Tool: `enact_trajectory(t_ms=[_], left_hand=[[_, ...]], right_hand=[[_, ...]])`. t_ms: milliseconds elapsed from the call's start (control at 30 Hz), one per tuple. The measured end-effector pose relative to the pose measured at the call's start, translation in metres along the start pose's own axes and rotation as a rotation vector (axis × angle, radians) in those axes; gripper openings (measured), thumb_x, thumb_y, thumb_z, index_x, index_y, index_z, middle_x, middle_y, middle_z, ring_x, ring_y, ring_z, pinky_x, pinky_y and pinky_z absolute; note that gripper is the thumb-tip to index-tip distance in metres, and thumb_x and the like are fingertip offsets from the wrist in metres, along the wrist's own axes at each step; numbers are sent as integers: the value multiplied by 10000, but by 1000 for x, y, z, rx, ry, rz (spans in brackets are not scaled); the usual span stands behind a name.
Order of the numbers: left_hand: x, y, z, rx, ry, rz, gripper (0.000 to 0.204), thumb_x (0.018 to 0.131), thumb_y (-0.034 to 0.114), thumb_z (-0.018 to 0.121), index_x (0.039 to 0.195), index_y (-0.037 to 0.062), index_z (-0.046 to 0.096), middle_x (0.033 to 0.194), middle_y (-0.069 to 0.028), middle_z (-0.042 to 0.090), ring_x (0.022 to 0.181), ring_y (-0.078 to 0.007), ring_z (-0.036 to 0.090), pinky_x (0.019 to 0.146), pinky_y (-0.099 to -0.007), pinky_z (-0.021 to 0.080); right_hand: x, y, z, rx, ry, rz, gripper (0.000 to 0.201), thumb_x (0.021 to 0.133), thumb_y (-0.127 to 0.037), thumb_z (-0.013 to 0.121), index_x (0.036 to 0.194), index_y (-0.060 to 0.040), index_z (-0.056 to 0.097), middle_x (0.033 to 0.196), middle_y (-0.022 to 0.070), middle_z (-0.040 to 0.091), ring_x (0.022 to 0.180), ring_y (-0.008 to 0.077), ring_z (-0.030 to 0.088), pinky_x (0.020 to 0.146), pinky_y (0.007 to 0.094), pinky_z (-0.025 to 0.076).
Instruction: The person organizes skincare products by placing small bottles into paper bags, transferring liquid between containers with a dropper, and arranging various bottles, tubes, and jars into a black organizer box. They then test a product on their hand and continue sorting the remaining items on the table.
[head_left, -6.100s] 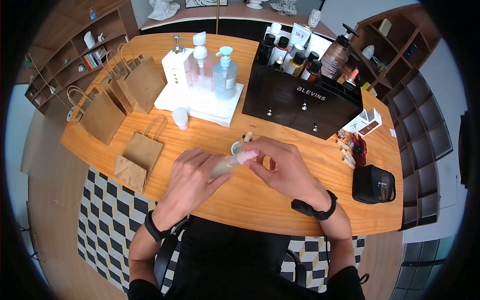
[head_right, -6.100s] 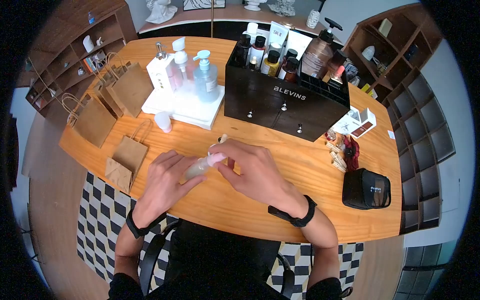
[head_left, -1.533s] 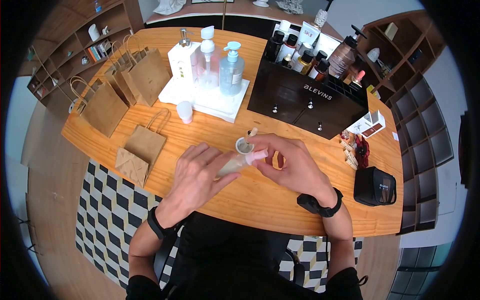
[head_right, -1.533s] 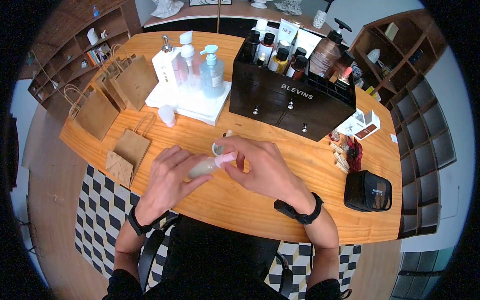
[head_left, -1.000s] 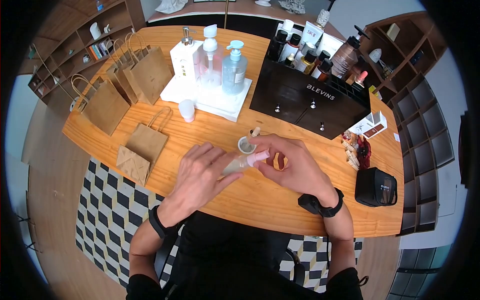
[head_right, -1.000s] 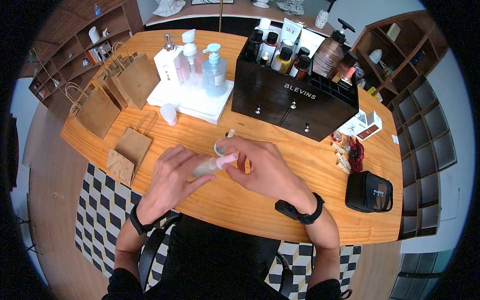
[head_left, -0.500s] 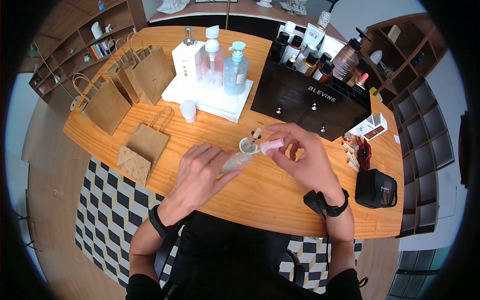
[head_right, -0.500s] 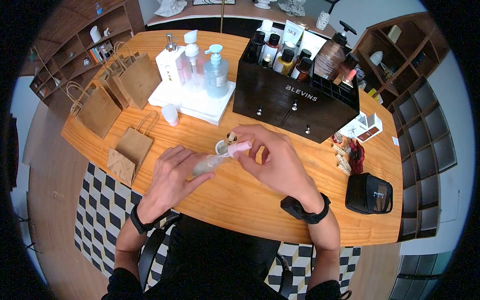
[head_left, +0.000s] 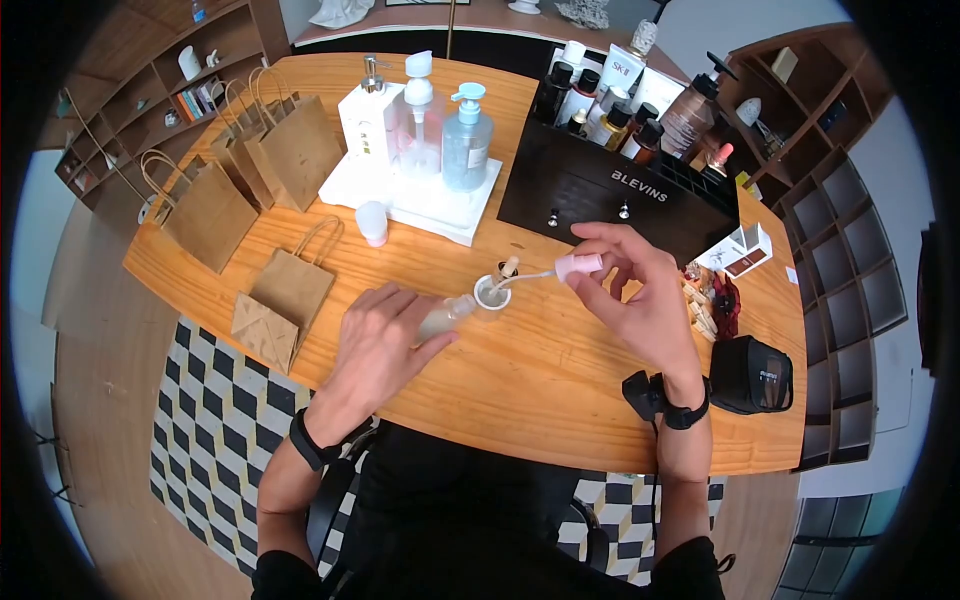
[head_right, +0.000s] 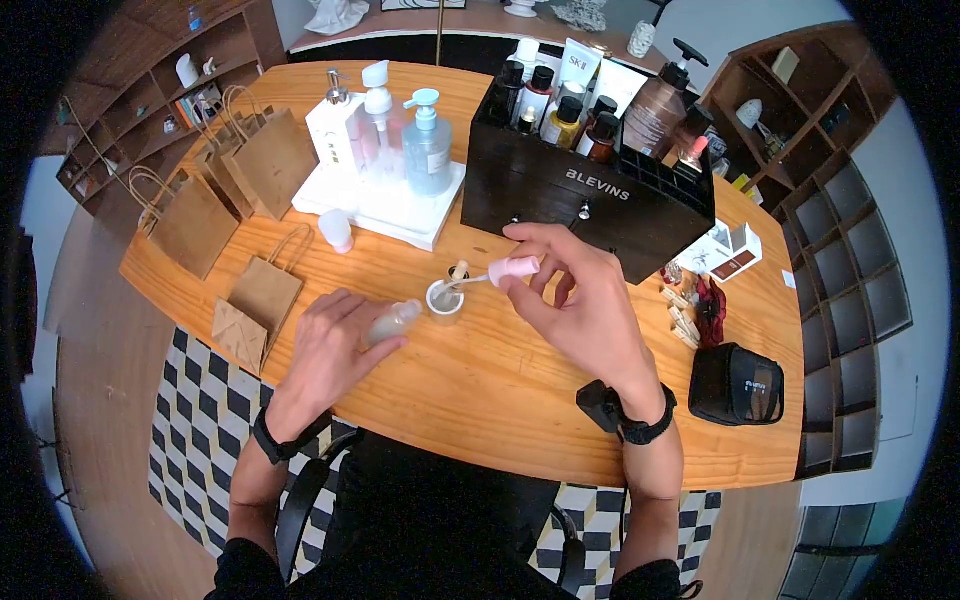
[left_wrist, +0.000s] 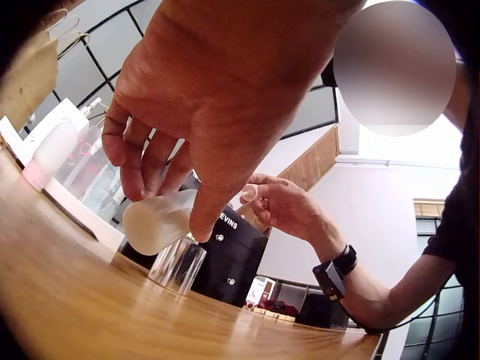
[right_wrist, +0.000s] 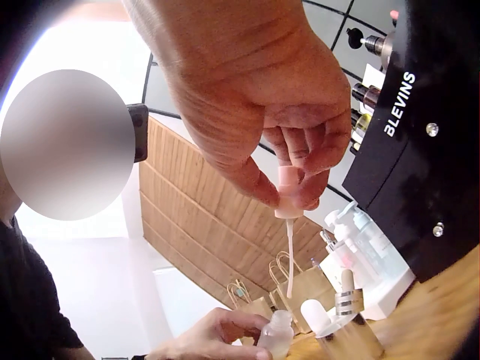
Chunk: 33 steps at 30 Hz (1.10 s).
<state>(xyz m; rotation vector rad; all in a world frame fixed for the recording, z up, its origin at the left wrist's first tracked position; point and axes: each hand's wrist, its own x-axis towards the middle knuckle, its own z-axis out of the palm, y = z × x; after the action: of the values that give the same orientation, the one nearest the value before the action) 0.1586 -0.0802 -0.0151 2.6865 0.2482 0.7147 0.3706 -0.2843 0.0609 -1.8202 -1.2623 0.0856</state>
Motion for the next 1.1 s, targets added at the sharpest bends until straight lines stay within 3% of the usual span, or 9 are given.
enact_trajectory(t_ms=[367, 633, 1100], left_hand=[[0, 0, -2, 3, -5, -7, 381, 791, 234, 899, 1064, -4, 780, 829, -128, 698, 804, -310, 664, 754, -425, 540], [0, 2, -4, 1, -12, -15, 391, 798, 243, 898, 1078, -3, 779, 827, -124, 697, 800, -302, 662, 758, -417, 543], [0, 3, -5, -3, -25, -20, 394, 800, 246, 897, 1080, -4, 777, 845, -126, 707, 809, -305, 667, 763, -420, 543]], right_hand=[[-6, -11, 13, -177, -38, -147, 388, 865, -7, 798, 1243, -27, 711, 1016, 107, 781, 667, 189, 708, 598, 316, 551], [-7, -1, 24, -233, -99, -241, 389, 848, -5, 771, 1228, -57, 709, 1022, 118, 761, 741, 318, 730, 608, 379, 556], [-8, 3, 24, -276, -169, -254, 366, 864, -24, 761, 1225, -56, 705, 1046, 142, 753, 746, 347, 717, 612, 418, 548]])
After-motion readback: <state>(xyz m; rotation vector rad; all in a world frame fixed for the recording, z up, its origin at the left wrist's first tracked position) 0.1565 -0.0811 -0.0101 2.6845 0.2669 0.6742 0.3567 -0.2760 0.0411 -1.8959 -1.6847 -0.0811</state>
